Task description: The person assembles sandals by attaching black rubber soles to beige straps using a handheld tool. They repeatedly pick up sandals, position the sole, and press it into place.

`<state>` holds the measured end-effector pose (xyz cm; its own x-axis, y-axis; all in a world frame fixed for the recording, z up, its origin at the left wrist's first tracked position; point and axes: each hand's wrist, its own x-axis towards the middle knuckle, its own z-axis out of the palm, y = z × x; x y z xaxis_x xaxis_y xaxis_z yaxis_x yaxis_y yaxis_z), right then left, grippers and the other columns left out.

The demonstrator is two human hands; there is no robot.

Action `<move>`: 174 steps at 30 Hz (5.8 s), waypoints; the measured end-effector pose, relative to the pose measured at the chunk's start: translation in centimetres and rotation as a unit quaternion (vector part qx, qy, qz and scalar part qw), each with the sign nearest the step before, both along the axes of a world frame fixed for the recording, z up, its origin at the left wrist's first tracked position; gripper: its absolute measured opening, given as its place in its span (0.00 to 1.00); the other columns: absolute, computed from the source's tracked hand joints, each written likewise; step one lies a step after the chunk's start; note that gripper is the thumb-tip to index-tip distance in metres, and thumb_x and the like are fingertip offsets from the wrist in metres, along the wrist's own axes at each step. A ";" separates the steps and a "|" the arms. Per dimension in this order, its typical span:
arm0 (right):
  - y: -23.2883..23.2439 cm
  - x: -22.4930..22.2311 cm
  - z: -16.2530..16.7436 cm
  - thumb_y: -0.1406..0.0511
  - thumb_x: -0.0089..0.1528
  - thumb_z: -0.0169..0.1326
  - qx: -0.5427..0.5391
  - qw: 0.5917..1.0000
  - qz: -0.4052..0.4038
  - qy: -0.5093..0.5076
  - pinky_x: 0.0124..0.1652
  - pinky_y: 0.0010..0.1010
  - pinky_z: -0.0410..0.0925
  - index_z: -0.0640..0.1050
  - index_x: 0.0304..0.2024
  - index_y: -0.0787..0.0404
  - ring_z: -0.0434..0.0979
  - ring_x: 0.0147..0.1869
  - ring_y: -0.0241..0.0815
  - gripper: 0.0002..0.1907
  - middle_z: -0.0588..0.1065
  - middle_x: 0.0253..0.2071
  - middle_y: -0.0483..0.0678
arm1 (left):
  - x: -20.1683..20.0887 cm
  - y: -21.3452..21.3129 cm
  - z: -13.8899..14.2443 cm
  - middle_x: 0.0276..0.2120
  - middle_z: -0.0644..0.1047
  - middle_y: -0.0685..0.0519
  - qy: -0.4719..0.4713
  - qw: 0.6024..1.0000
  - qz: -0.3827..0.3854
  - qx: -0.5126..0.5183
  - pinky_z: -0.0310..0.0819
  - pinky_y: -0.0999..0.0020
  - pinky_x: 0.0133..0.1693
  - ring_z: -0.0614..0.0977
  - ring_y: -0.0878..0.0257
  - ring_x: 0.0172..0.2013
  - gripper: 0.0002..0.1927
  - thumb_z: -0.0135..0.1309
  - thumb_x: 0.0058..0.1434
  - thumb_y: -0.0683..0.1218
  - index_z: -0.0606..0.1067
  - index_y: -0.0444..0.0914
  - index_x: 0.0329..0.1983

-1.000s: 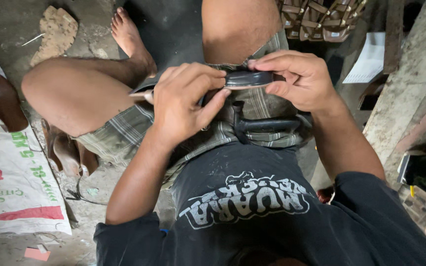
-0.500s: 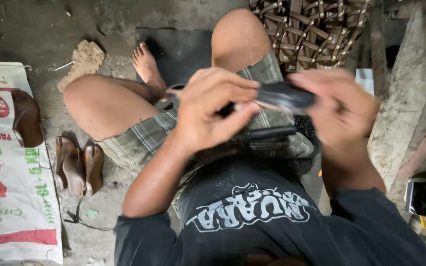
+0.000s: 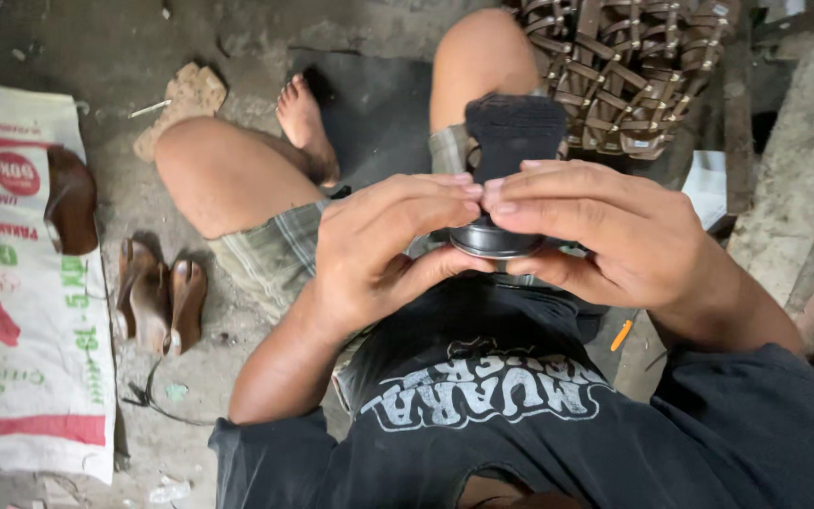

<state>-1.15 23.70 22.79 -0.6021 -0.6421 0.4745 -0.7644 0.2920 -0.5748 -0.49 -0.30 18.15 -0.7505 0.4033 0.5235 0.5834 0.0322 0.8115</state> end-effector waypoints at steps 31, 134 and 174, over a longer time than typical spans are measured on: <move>-3.1 -3.6 -5.3 0.72 0.62 0.66 -0.039 0.990 -0.058 -0.121 0.65 0.43 0.71 0.81 0.43 0.65 0.84 0.56 0.47 0.08 0.81 0.46 0.51 | -0.5 -0.4 -5.4 0.44 0.82 0.45 -0.027 0.976 0.212 0.042 0.84 0.68 0.46 0.86 0.57 0.42 0.20 0.74 0.57 0.42 0.75 0.34 0.46; 5.2 -6.1 -17.5 0.72 0.71 0.64 -0.207 0.929 -0.056 -0.301 0.49 0.24 0.74 0.80 0.49 0.70 0.81 0.51 0.39 0.07 0.79 0.50 0.53 | -3.5 2.9 -9.2 0.51 0.81 0.45 -0.105 0.975 0.119 -0.153 0.78 0.61 0.54 0.83 0.49 0.51 0.19 0.59 0.62 0.36 0.77 0.37 0.57; 1.8 -2.4 -2.3 0.66 0.54 0.71 -0.204 0.974 0.016 -0.101 0.64 0.41 0.67 0.80 0.40 0.63 0.84 0.52 0.46 0.15 0.81 0.43 0.53 | -0.4 1.5 1.6 0.44 0.80 0.46 0.053 0.996 0.073 -0.011 0.83 0.62 0.50 0.85 0.51 0.48 0.15 0.70 0.59 0.40 0.76 0.34 0.44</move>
